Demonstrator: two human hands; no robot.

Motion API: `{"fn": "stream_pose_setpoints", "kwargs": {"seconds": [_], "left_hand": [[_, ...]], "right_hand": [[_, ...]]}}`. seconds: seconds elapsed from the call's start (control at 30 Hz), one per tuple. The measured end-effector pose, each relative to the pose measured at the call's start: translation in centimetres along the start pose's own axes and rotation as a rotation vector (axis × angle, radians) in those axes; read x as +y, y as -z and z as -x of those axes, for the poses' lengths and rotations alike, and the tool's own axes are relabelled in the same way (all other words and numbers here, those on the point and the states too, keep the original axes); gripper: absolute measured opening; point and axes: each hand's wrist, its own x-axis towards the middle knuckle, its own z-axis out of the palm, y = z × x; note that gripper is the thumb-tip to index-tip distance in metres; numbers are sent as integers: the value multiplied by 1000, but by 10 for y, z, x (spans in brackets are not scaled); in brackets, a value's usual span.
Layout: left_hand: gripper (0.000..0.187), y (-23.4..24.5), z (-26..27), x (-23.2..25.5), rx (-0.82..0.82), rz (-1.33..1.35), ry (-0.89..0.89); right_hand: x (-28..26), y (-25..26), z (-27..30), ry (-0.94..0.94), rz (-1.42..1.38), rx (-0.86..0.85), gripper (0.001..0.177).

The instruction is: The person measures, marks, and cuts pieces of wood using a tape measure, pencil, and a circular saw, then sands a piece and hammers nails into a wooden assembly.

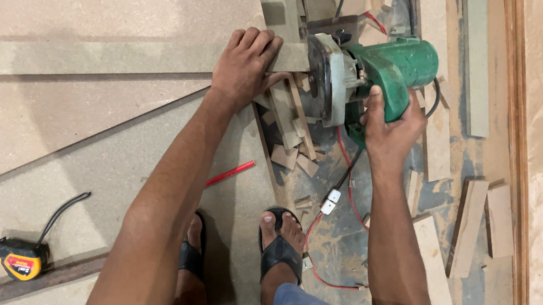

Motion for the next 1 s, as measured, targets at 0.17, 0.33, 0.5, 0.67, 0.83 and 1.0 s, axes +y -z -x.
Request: {"fn": "stream_pose_setpoints", "kwargs": {"seconds": [0.17,0.33,0.5,0.67,0.83,1.0], "left_hand": [[79,-4,-3,1,-21,-34,10],[77,0,0,1,-41,-29,7],[77,-1,-2,0,-30,-19,5],[76,-2,-1,0,-25,-13,1],[75,-1,-1,-1,-2,1,-4],[74,1,0,-1,17,6,-15]], "right_hand": [[0,-2,-1,16,5,9,17],[2,-3,-3,23,1,10,17],[2,-4,-5,30,13,14,19],[2,-5,-6,32,10,13,19],[0,-8,-9,1,6,29,18],[-1,-10,-11,6,-5,25,17]]}}
